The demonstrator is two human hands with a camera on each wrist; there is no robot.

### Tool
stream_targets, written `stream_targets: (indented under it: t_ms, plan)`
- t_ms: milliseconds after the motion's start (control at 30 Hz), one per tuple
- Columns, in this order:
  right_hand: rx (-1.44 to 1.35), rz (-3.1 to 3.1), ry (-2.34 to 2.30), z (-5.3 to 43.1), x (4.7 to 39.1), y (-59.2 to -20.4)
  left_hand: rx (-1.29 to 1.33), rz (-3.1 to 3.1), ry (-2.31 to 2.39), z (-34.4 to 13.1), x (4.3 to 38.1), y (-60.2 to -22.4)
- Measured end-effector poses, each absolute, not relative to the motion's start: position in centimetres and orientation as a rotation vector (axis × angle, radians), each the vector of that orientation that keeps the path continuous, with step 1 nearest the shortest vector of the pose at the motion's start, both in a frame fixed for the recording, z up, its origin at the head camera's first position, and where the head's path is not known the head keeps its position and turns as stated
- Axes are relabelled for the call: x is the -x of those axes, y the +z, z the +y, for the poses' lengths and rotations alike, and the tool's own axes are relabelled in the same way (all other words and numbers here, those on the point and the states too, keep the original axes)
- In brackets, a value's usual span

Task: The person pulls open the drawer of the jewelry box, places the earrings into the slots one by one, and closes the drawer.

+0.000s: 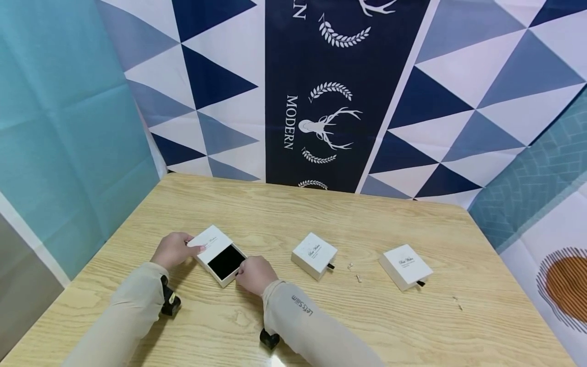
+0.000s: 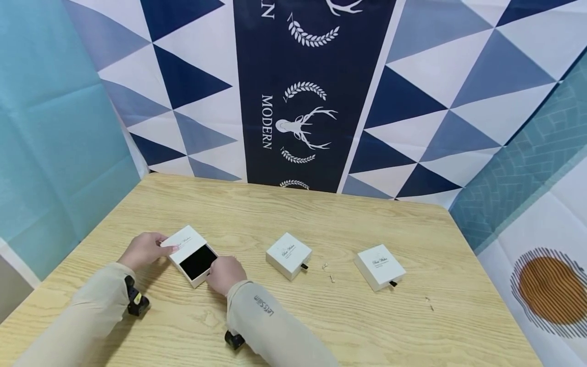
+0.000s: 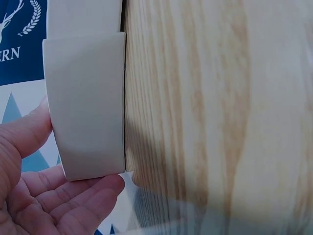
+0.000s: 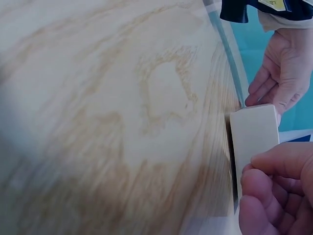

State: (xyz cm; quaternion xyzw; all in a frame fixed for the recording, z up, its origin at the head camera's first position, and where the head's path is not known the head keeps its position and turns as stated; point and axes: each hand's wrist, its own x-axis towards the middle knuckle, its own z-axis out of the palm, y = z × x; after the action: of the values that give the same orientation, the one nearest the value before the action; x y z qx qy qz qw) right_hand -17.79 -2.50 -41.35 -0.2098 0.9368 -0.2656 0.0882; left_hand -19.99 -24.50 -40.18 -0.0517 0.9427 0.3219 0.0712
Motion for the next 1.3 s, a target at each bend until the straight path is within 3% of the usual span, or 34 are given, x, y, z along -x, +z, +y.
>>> stream_targets:
  t_ms: [700, 1300]
  plan:
    - [0.587, 2.667, -0.905, 0.6, 19.8, -38.6, 0.121, 2.858, 1.020, -24.6, 20.0, -40.8]
    - [0.656, 2.836, -1.097, 3.5, 21.0, -39.1, 0.100, 2.869, 1.028, -24.3, 19.5, -40.5]
